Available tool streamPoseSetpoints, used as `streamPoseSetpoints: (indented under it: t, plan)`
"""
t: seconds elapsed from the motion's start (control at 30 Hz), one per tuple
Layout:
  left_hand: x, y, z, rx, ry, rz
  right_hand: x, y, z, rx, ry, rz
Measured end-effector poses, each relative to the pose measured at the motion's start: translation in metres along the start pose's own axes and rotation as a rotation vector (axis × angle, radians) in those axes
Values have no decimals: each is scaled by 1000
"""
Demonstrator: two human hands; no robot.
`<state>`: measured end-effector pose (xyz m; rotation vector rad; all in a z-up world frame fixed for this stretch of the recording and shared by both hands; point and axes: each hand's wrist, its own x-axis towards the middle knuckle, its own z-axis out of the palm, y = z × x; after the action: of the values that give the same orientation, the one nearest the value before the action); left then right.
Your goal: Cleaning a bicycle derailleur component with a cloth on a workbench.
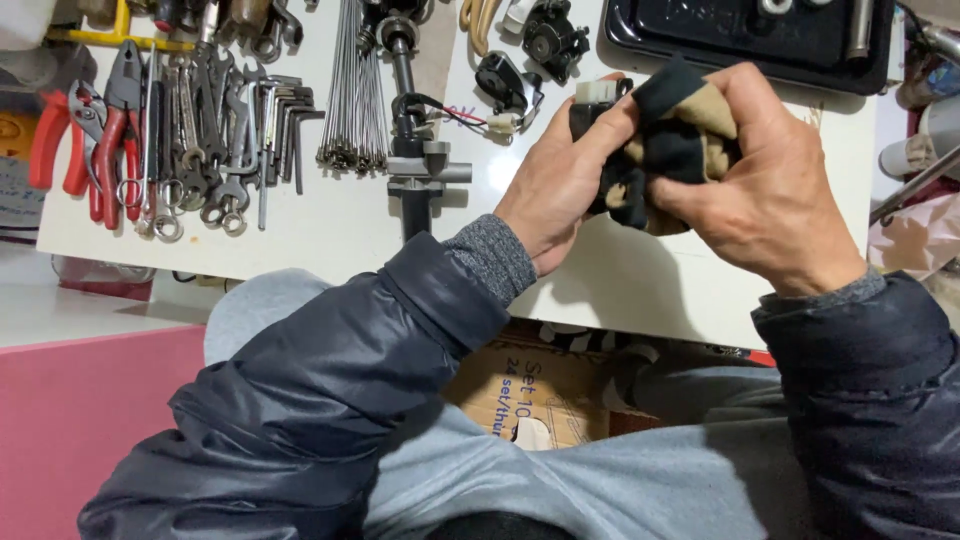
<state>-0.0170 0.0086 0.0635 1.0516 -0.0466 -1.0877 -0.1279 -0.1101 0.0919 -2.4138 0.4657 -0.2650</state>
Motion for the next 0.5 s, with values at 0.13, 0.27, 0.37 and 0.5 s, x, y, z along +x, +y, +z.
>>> streamPoseSetpoints:
  t: [0.13,0.27,0.37,0.5]
  plan:
    - [-4,13,4,-16,21,-82,0,3,-5,-103,-86,-33]
    - [-5,16,3,-140,43,-107,1,6,-4,328,2,164]
    - [-2,9,4,-94,-29,-26,3,15,7,616,122,110]
    - [-10,4,8,29,4,55,-4,-24,10,285,60,110]
